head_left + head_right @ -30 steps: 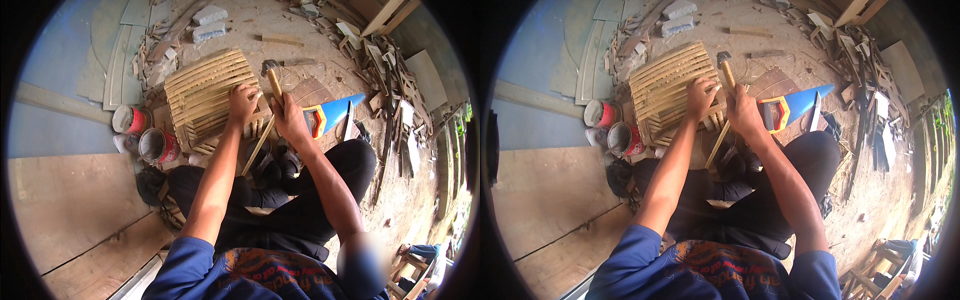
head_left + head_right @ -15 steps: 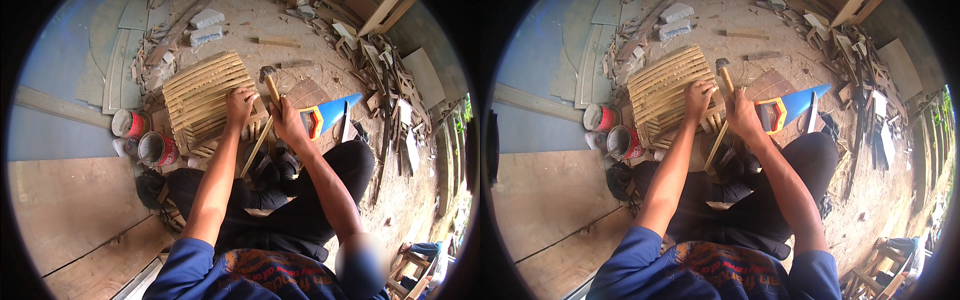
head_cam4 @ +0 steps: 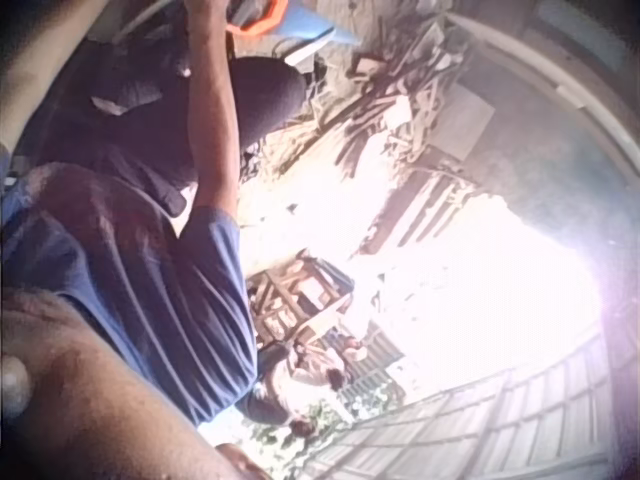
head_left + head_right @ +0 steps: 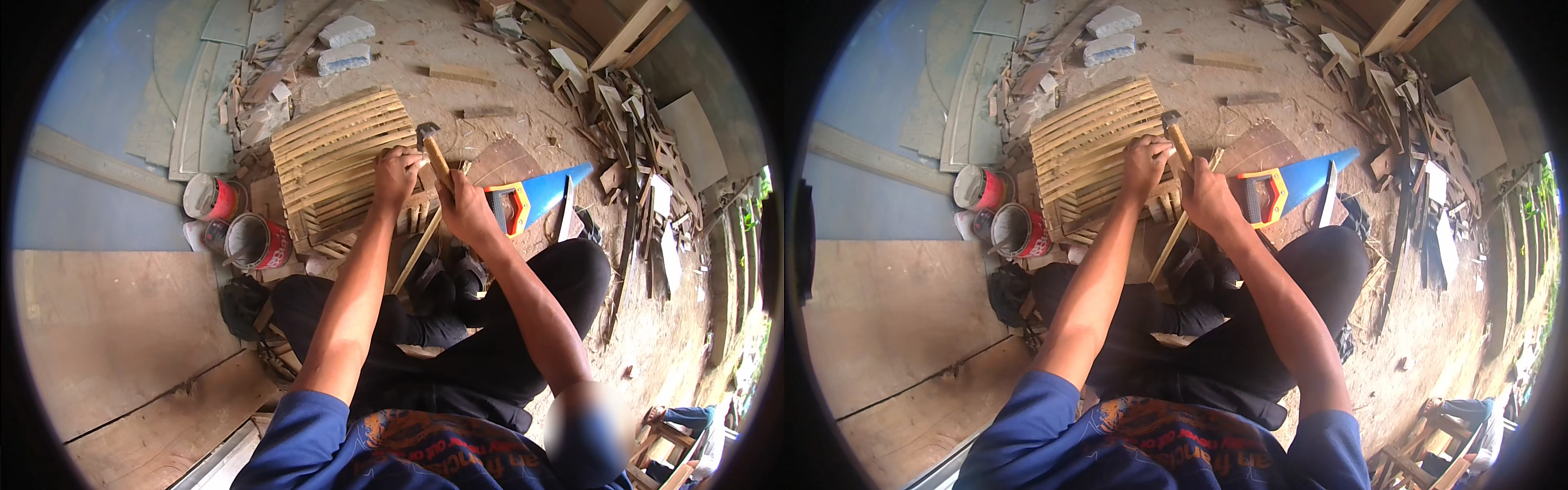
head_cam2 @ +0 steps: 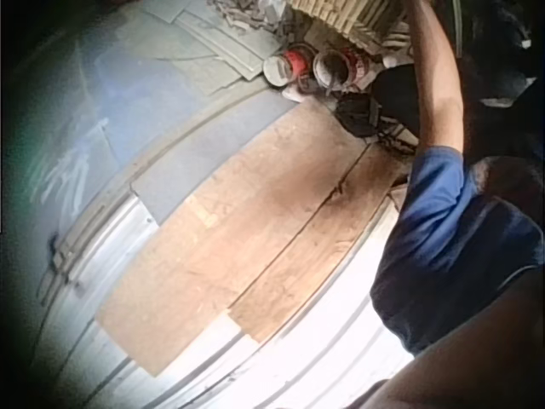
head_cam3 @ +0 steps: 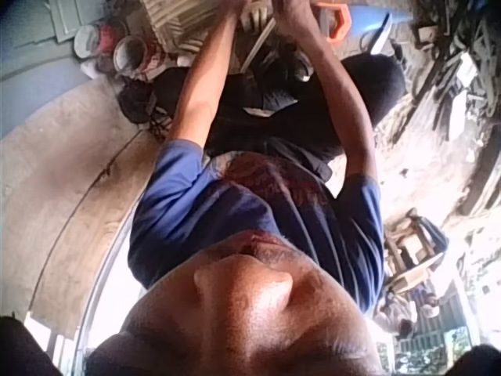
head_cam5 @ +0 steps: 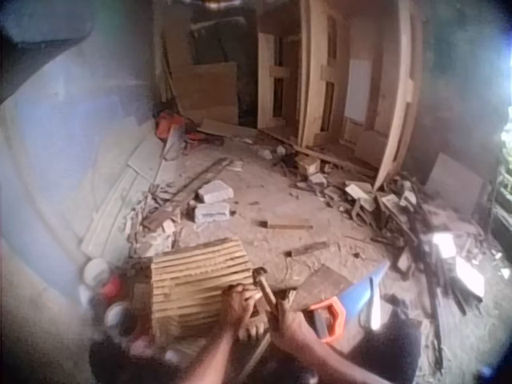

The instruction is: The person assembles a small wooden stool by cutting thin wooden strips to size, filing edges, and nailing them into place. They use a hand saw, metal file, hammer, and nails to construct the slatted seat and frame.

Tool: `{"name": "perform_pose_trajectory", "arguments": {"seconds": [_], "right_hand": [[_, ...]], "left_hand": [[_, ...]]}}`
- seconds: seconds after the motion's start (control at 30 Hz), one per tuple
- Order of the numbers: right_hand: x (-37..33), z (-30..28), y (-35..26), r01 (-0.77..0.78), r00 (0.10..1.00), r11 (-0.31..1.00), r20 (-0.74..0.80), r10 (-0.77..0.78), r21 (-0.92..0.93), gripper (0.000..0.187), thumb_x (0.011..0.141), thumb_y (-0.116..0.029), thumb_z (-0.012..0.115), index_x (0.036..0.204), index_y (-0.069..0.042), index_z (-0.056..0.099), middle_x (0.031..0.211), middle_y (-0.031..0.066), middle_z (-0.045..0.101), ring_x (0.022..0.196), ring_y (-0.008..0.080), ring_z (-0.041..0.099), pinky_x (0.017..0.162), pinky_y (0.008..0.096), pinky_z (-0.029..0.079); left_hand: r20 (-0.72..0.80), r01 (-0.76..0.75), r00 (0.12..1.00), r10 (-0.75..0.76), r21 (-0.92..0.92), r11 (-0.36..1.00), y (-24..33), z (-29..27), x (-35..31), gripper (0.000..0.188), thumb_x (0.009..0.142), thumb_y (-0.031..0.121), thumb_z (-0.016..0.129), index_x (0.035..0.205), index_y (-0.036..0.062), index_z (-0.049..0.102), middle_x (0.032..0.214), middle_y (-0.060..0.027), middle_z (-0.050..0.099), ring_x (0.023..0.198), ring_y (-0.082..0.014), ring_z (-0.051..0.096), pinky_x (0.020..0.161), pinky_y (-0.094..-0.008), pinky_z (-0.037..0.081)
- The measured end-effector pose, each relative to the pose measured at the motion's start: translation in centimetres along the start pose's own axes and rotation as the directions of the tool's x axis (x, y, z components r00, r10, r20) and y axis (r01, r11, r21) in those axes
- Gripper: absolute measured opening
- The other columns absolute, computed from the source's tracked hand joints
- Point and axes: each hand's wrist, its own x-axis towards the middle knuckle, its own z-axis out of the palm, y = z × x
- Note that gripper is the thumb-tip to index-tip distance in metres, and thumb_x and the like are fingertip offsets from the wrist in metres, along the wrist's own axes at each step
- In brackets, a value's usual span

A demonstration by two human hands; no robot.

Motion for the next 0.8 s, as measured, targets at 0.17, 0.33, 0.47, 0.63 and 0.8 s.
{"name": "perform_pose_trajectory", "arguments": {"seconds": [0.17,0.33,0.47,0.63,0.8], "right_hand": [[0.2,-1.3,-3.6,0.058,0.993,0.993,-0.108,-0.046,0.104,0.025,0.097,-0.011,0.057,0.114,0.004,0.046,0.080,0.0350,0.063,0.080,0.0548,0.062,0.065,0.0590,0.049],[-0.4,-0.1,0.1,-0.017,1.000,1.000,0.003,0.017,-0.003,0.024,0.097,-0.009,0.057,0.113,0.003,0.044,0.080,0.0349,0.063,0.080,0.0541,0.062,0.064,0.0585,0.050],[-0.2,0.0,-0.1,0.076,0.996,0.997,-0.042,-0.074,0.032,0.023,0.097,-0.011,0.057,0.111,0.003,0.044,0.078,0.0344,0.063,0.079,0.0536,0.062,0.063,0.0585,0.049],[-0.4,0.0,0.9,0.020,1.000,1.000,-0.011,-0.020,-0.015,0.023,0.098,-0.014,0.057,0.109,0.002,0.044,0.076,0.0337,0.062,0.077,0.0540,0.062,0.062,0.0591,0.049],[-0.5,0.3,1.1,0.007,1.000,1.000,0.000,-0.007,-0.010,0.024,0.099,-0.015,0.057,0.110,0.002,0.045,0.077,0.0338,0.063,0.077,0.0541,0.062,0.063,0.0593,0.050]], "left_hand": [[0.042,0.038,0.999,-0.035,-0.080,0.996,0.2,-0.5,-0.2,0.013,0.082,0.010,0.075,0.094,0.0089,0.080,0.096,-0.0069,0.071,0.092,-0.0288,0.066,0.094,-0.0414,0.045],[0.049,0.041,0.998,-0.040,-0.016,0.999,0.5,-0.2,-0.2,0.014,0.084,0.013,0.074,0.096,0.0102,0.080,0.100,-0.0060,0.072,0.100,-0.0279,0.064,0.098,-0.0422,0.042],[0.059,0.040,0.997,-0.040,-0.001,0.999,-0.2,-0.5,-0.2,0.014,0.087,0.019,0.072,0.096,0.0117,0.080,0.103,-0.0054,0.073,0.102,-0.0274,0.063,0.099,-0.0429,0.041],[0.048,0.002,0.999,-0.002,0.001,1.000,1.1,-1.0,0.0,0.015,0.083,0.012,0.074,0.095,0.0054,0.079,0.099,-0.0089,0.074,0.093,-0.0277,0.069,0.088,-0.0392,0.051],[0.032,0.003,0.999,-0.003,-0.010,1.000,1.4,-1.2,0.0,0.015,0.083,0.012,0.073,0.095,0.0049,0.079,0.097,-0.0111,0.074,0.092,-0.0284,0.070,0.086,-0.0383,0.053]]}}
